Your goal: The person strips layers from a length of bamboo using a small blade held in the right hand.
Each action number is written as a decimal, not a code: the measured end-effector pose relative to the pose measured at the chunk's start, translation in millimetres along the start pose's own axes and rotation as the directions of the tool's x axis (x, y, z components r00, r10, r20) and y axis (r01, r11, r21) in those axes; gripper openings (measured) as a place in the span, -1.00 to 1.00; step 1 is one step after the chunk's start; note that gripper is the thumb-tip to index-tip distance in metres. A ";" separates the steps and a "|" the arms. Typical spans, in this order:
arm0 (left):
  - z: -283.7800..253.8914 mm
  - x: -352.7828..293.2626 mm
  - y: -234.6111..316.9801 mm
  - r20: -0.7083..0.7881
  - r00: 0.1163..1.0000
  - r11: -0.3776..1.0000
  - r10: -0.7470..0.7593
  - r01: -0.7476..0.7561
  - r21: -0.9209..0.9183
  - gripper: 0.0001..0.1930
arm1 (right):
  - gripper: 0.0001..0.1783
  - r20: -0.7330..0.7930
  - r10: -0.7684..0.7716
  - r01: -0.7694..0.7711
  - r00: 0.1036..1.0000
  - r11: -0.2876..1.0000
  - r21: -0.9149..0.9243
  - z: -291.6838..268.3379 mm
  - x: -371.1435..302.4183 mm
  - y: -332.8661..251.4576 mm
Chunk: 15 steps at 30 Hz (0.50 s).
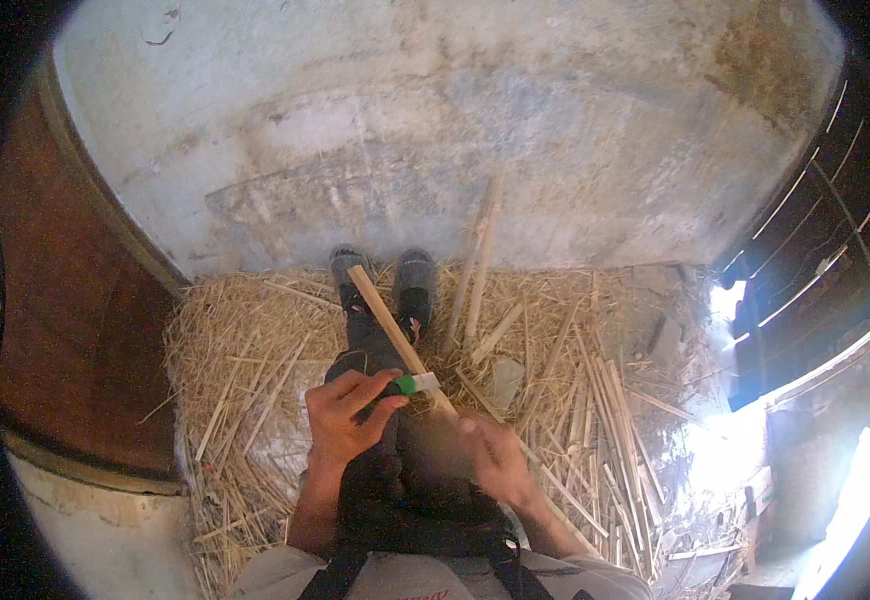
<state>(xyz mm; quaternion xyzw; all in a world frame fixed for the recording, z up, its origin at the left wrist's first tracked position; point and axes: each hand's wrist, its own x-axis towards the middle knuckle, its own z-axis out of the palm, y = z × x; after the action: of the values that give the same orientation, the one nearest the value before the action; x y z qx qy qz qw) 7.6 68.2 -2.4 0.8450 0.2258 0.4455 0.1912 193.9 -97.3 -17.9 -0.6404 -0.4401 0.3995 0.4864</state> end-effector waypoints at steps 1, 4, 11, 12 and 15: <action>-0.6 3.4 -1.9 -0.054 0.998 0.998 0.036 -0.033 0.055 -0.67 | -0.61 -0.001 0.013 -0.013 1.000 1.000 0.026 0.9 -1.6 0.4; -5.4 20.5 -25.8 -0.258 0.964 0.979 0.068 -0.015 0.202 -0.73 | -0.61 0.012 -0.073 0.073 0.997 0.997 -0.010 4.8 -10.3 34.3; -65.3 43.9 -130.6 -0.458 0.761 0.887 -0.460 0.419 -0.195 -0.70 | -0.53 0.042 0.164 -0.166 0.986 0.984 0.065 -0.1 -25.2 57.3; -56.8 36.3 -123.7 -0.333 0.723 0.786 -0.605 0.474 -0.398 -0.70 | -0.50 0.029 0.141 -0.143 0.990 0.981 0.130 -2.0 -20.7 51.3; -37.4 23.9 -76.5 0.209 0.680 0.368 -0.703 0.599 -0.711 -0.72 | -0.38 -0.002 0.093 -0.089 0.996 0.954 0.286 -7.5 -7.8 23.6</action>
<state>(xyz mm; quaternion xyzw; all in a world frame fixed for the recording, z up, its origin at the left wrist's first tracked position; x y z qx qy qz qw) -27.9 149.1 -6.8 0.5022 0.3541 0.4369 0.6569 202.8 -110.1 -38.7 -0.5862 -0.3441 0.4758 0.5582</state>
